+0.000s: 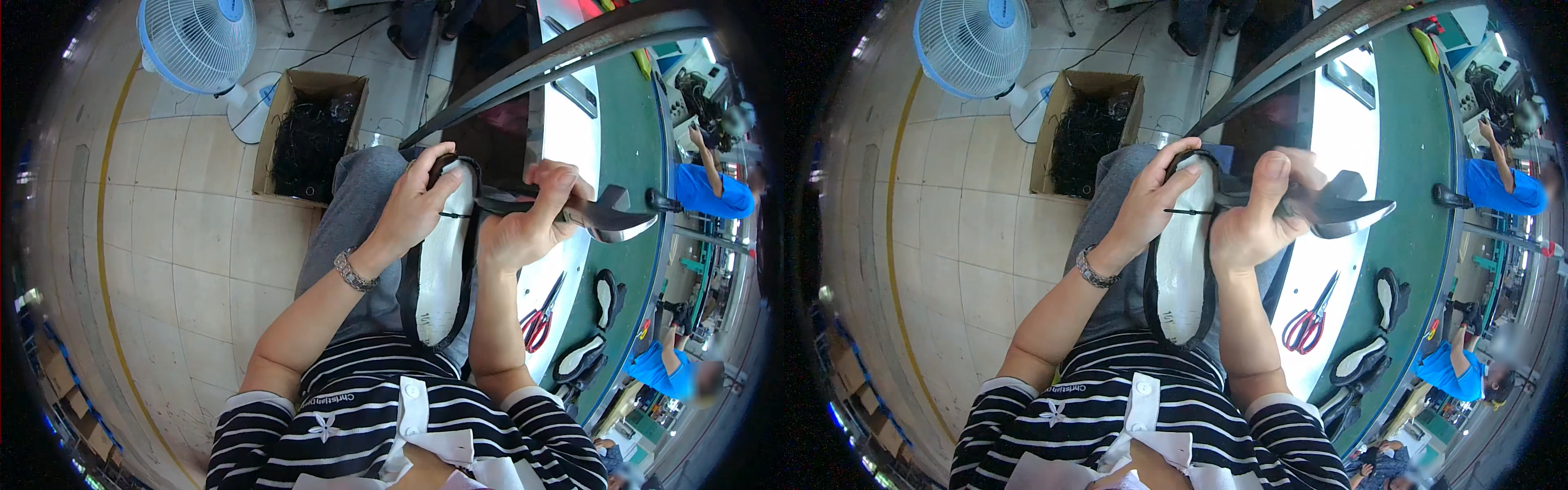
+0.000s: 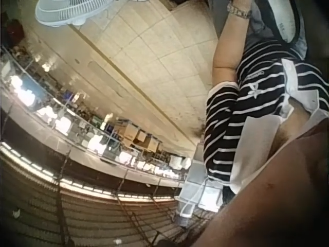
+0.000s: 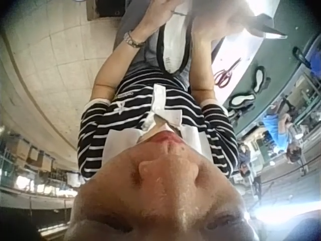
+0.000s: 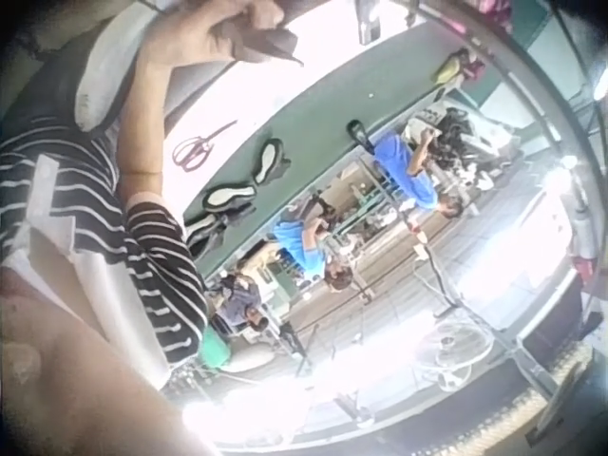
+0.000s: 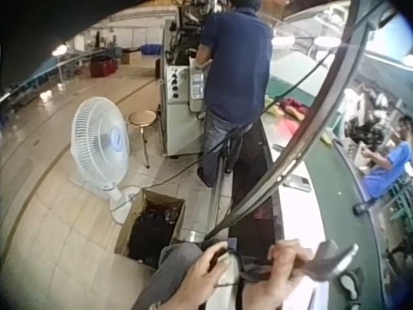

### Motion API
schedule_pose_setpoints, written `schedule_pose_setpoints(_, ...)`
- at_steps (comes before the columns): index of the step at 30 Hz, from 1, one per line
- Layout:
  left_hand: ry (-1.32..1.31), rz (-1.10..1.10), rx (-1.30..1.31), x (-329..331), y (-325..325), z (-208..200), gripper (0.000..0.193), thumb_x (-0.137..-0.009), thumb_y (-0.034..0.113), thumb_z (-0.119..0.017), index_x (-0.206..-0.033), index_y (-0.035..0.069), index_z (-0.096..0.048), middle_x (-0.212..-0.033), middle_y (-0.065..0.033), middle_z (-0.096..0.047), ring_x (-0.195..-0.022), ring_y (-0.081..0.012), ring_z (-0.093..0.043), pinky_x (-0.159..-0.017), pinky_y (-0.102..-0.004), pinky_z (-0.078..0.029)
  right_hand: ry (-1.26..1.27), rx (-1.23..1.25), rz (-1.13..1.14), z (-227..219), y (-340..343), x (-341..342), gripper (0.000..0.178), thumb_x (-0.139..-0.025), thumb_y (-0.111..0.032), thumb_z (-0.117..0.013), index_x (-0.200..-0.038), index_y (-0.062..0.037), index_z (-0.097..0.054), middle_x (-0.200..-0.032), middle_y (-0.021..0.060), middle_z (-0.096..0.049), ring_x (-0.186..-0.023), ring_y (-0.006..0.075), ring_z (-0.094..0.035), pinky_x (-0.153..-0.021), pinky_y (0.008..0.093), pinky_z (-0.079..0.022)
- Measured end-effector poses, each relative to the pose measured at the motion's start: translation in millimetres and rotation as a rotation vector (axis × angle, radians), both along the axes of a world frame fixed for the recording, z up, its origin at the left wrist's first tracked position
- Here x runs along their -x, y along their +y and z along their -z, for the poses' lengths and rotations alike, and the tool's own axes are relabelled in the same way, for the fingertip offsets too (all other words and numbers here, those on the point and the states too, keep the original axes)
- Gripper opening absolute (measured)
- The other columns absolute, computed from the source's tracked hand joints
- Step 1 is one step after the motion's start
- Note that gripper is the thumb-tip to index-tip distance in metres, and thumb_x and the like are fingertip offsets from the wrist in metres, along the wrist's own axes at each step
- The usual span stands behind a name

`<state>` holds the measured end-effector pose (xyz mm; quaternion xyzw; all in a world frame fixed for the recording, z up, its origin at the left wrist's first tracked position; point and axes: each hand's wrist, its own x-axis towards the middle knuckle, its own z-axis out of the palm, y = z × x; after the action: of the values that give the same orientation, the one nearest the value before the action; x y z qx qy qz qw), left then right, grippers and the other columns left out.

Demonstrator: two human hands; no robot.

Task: Manually process a shoe upper on a last using pliers and a hammer to secure and shape it.

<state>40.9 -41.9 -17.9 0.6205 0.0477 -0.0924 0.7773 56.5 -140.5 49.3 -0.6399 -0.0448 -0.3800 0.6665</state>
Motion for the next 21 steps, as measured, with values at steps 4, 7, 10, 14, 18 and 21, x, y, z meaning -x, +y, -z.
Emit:
schedule_pose_setpoints(4, 0.071, 0.167, 0.012, -11, 8, -8, 0.036, -0.095, 0.022, -0.057, -0.126, 0.005, -0.053, -0.100, 0.0005, -0.056, -0.086, -0.0051, -0.048, -0.079, -0.0204, -0.040, 0.057, 0.043, 0.062, 13, -6, -9, 0.016, -0.092, -0.017, -0.064, -0.091, -0.0046, -0.053, -0.076, 0.0017, -0.053, -0.067, 0.0090, -0.043, -0.062, 0.0247, -0.035)
schedule_pose_setpoints(7, -0.036, 0.138, -0.019, -16, 8, -2, 0.033, -0.096, 0.023, -0.057, -0.122, 0.004, -0.052, -0.104, -0.0042, -0.056, -0.095, -0.0098, -0.051, -0.086, -0.0238, -0.040, 0.131, 0.033, 0.021, 11, -4, -36, 0.017, -0.092, -0.017, -0.064, -0.091, -0.0044, -0.053, -0.076, 0.0023, -0.053, -0.067, 0.0093, -0.044, -0.061, 0.0247, -0.035)
schedule_pose_setpoints(10, -0.047, 0.168, -0.037, -16, 11, 0, 0.033, -0.096, 0.021, -0.054, -0.124, 0.004, -0.049, -0.112, -0.0082, -0.054, -0.106, -0.0138, -0.050, -0.094, -0.0270, -0.038, 0.081, 0.047, -0.081, 16, -4, -52, 0.015, -0.093, -0.016, -0.062, -0.090, -0.0050, -0.051, -0.076, 0.0036, -0.052, -0.068, 0.0098, -0.043, -0.061, 0.0249, -0.035)
schedule_pose_setpoints(14, -0.045, 0.169, -0.025, -14, 13, -2, 0.038, -0.096, 0.024, -0.053, -0.126, 0.002, -0.045, -0.114, -0.0115, -0.051, -0.110, -0.0185, -0.048, -0.098, -0.0304, -0.035, -0.038, -0.034, -0.261, 20, -4, -65, 0.015, -0.090, -0.012, -0.060, -0.084, -0.0046, -0.048, -0.075, 0.0049, -0.052, -0.070, 0.0108, -0.045, -0.062, 0.0239, -0.036)
schedule_pose_setpoints(18, -0.015, 0.197, 0.034, -18, 14, -5, 0.037, -0.095, 0.023, -0.054, -0.124, 0.002, -0.044, -0.108, -0.0107, -0.051, -0.106, -0.0181, -0.050, -0.095, -0.0315, -0.037, -0.169, -0.073, -0.409, 29, -3, -77, 0.018, -0.090, -0.018, -0.058, -0.086, -0.0067, -0.044, -0.072, 0.0071, -0.049, -0.069, 0.0169, -0.046, -0.061, 0.0278, -0.039)
schedule_pose_setpoints(21, 0.011, 0.209, 0.104, -19, 15, -5, 0.033, -0.095, 0.016, -0.055, -0.124, 0.003, -0.045, -0.105, -0.0068, -0.053, -0.101, -0.0140, -0.051, -0.092, -0.0287, -0.040, -0.271, -0.047, -0.531, 34, -2, -86, 0.019, -0.089, -0.018, -0.059, -0.085, -0.0066, -0.044, -0.070, 0.0070, -0.048, -0.067, 0.0176, -0.045, -0.061, 0.0300, -0.039)
